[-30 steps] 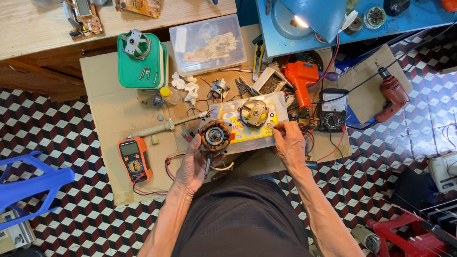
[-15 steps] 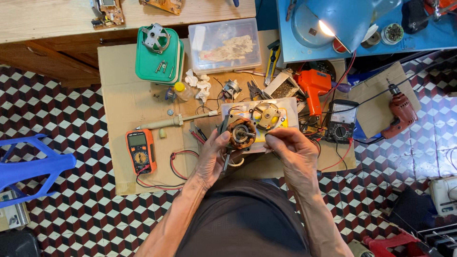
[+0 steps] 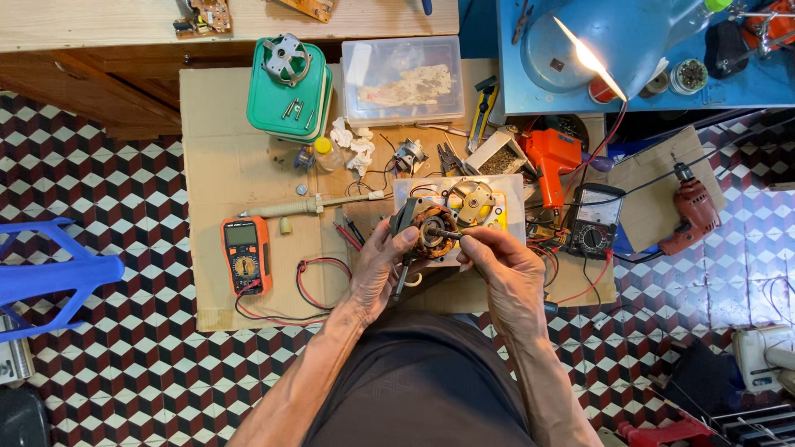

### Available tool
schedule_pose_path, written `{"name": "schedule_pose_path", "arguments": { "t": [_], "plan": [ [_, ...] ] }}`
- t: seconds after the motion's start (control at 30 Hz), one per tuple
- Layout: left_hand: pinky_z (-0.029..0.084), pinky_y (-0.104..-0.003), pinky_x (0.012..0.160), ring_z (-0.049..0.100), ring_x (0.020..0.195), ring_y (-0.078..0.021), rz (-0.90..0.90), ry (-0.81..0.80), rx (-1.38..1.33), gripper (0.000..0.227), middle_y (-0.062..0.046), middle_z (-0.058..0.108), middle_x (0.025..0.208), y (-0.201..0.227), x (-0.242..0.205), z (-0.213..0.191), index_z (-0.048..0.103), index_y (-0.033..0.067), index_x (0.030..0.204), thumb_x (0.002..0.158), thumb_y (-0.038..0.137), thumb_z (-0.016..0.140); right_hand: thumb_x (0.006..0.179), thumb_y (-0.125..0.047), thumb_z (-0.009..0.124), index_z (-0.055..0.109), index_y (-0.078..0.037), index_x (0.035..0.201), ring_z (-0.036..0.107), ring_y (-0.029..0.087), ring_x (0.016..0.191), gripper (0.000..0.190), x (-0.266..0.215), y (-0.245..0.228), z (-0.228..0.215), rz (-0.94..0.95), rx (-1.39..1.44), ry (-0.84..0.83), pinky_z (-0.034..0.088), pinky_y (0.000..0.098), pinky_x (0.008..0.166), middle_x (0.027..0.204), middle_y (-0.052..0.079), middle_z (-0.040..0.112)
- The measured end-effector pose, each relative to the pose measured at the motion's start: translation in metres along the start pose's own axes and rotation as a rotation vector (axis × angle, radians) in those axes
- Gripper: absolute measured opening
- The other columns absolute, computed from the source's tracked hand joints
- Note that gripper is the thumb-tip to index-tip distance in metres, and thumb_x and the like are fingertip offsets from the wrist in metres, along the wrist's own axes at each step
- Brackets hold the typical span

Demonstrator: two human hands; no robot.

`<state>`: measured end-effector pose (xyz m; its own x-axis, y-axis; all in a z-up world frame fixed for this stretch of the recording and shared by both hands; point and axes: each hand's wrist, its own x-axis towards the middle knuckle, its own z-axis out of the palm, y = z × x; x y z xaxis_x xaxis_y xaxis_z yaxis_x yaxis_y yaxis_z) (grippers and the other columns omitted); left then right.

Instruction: The person assembles an electrical motor by inserting the rotor into the stator, aligning the commutator, and securing the end caps. They use a hammer to tap the end cap into place and rotate the shaft to check alignment.

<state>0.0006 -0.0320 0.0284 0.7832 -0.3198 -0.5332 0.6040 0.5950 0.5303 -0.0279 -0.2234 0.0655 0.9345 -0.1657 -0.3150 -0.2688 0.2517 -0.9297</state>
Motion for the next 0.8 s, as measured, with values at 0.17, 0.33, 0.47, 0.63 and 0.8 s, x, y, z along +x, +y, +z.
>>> {"name": "schedule_pose_path", "arguments": {
  "t": [0.17, 0.33, 0.47, 0.63, 0.8],
  "plan": [
    [0.061, -0.032, 0.09, 0.068, 0.108, -0.0173, 0.097, 0.064, 0.101, 0.084, -0.009, 0.066, 0.124, -0.006, 0.001, 0.003, 0.046, 0.0062, 0.145, 0.076, 0.035, 0.085, 0.098, -0.005, 0.068, 0.073, 0.002, 0.117, 0.072, 0.014, 0.09, 0.021, -0.012, -0.009, 0.008, -0.067, -0.143, 0.077, 0.06, 0.0259, 0.083, 0.099, 0.01, 0.075],
    [0.059, -0.031, 0.092, 0.066, 0.109, -0.014, 0.218, 0.121, 0.176, 0.091, -0.005, 0.062, 0.123, -0.015, 0.0, 0.005, 0.043, 0.0058, 0.147, 0.074, 0.034, 0.088, 0.098, -0.002, 0.066, 0.07, 0.002, 0.119, 0.073, 0.014, 0.097, 0.022, -0.018, -0.017, 0.015, -0.261, -0.381, 0.061, 0.062, 0.0257, 0.09, 0.11, 0.009, 0.072],
    [0.056, -0.028, 0.095, 0.065, 0.111, -0.0154, 0.281, 0.125, 0.284, 0.09, -0.009, 0.064, 0.123, -0.018, -0.001, 0.003, 0.044, 0.004, 0.149, 0.076, 0.031, 0.088, 0.097, -0.002, 0.069, 0.071, 0.004, 0.118, 0.072, 0.014, 0.096, 0.021, -0.02, -0.02, 0.013, -0.315, -0.539, 0.058, 0.06, 0.0249, 0.087, 0.108, 0.01, 0.073],
    [0.055, -0.03, 0.099, 0.065, 0.117, -0.0183, 0.324, 0.092, 0.256, 0.091, -0.012, 0.061, 0.13, -0.018, 0.001, 0.004, 0.038, 0.0044, 0.15, 0.076, 0.024, 0.089, 0.097, -0.002, 0.069, 0.072, 0.002, 0.118, 0.073, 0.012, 0.093, 0.022, -0.02, -0.02, 0.004, -0.238, -0.531, 0.019, 0.06, 0.023, 0.082, 0.105, 0.011, 0.075],
    [0.058, -0.033, 0.098, 0.067, 0.115, -0.0207, 0.335, 0.083, 0.292, 0.093, -0.016, 0.063, 0.129, -0.013, -0.009, 0.008, 0.036, 0.005, 0.151, 0.076, 0.025, 0.087, 0.098, -0.004, 0.068, 0.073, 0.004, 0.119, 0.073, 0.013, 0.085, 0.023, -0.017, -0.017, 0.0, 0.067, -0.281, 0.089, 0.054, 0.0211, 0.071, 0.096, 0.015, 0.078]
  ]
}}
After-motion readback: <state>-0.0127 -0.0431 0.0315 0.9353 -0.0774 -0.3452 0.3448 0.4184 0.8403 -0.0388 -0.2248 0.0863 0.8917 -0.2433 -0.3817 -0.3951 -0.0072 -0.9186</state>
